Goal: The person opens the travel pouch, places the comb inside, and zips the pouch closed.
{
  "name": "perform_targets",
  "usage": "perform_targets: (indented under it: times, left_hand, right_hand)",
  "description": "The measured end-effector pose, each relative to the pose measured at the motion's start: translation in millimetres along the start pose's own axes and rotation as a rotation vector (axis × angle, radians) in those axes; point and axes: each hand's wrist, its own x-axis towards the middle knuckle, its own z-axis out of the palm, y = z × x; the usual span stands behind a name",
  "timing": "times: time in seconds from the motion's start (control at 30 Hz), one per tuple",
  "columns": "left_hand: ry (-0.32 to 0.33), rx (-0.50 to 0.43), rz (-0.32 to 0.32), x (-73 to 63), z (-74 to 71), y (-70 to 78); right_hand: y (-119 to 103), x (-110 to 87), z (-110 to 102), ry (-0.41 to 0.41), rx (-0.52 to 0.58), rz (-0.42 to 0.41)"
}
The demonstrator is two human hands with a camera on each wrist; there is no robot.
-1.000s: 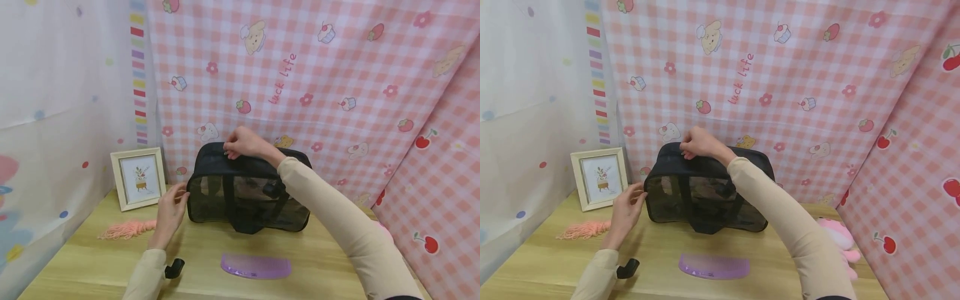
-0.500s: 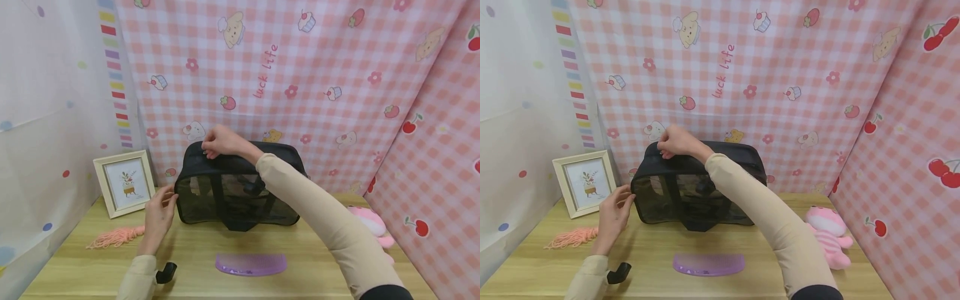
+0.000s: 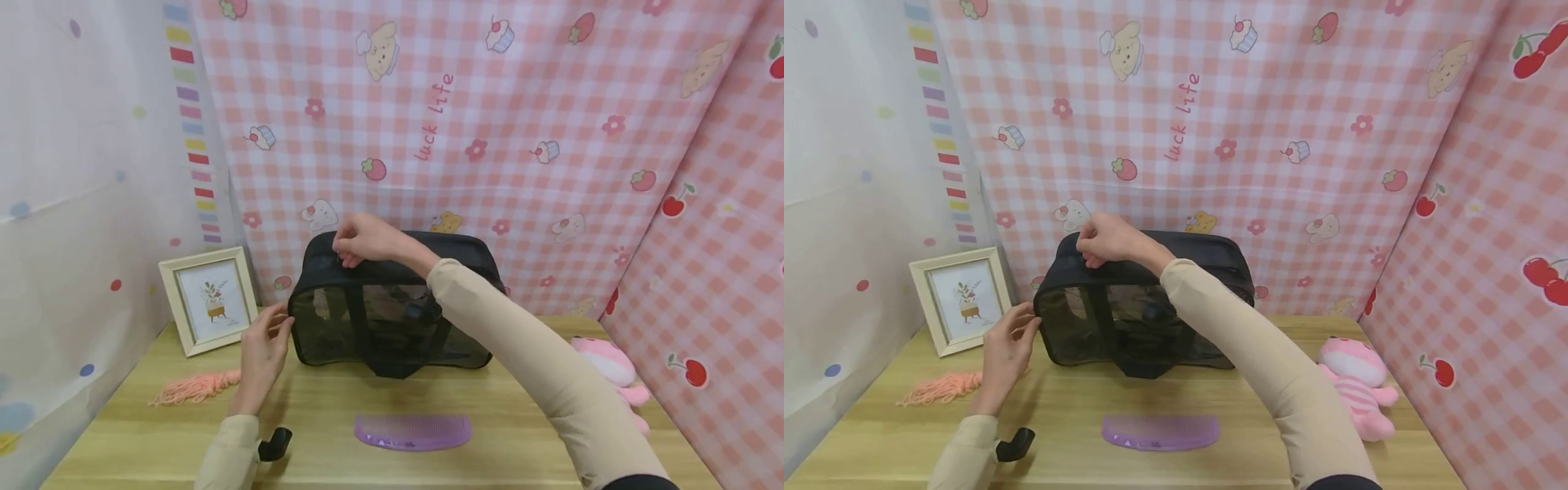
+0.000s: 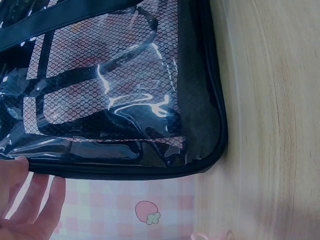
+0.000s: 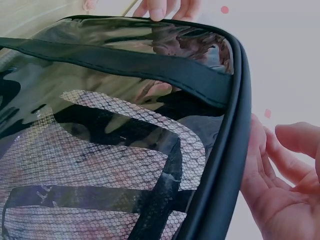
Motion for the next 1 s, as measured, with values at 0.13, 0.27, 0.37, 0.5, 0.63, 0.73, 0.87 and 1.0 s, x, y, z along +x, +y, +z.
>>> perform_targets:
  times: [0.13, 0.27, 0.37, 0.5, 0.63, 0.73, 0.87, 1.0]
  left_hand:
    - [0.007, 0.004, 0.006, 3.0, -1.3, -1.4]
    - [0.003, 0.009, -0.01, 3.3, -3.4, -0.6]
    - [0.006, 0.011, -0.012, 1.7, -3.2, -1.3]
    - [0.005, 0.005, -0.01, 0.6, -1.1, -1.8]
    - [-0.019, -0.001, -0.021, 0.6, 2.0, -0.6]
    - [-0.027, -0.003, -0.035, 0.1, 2.6, 0.2]
    - [-0.015, -0.003, -0.04, 0.3, 0.6, 0.9]
    - [-0.015, -0.003, -0.03, 3.0, -1.2, 1.7]
  right_hand:
    - [0.5, -10.1, -1.9, -0.002, 0.022, 0.0]
    - [2.6, -26.3, -3.6, 0.0, 0.035, -0.019]
    - [5.2, -42.3, -5.2, -0.01, 0.029, -0.04]
    - [10.1, -67.0, -7.4, -0.017, -0.011, -0.064]
    - [18.3, -96.5, -6.5, -0.014, -0.049, -0.07]
    - [28.4, -119.1, -0.8, -0.022, -0.052, -0.075]
    - [47.3, -147.5, 13.9, -0.002, -0.043, -0.069]
    - [66.6, -174.5, 33.2, 0.044, -0.05, -0.045]
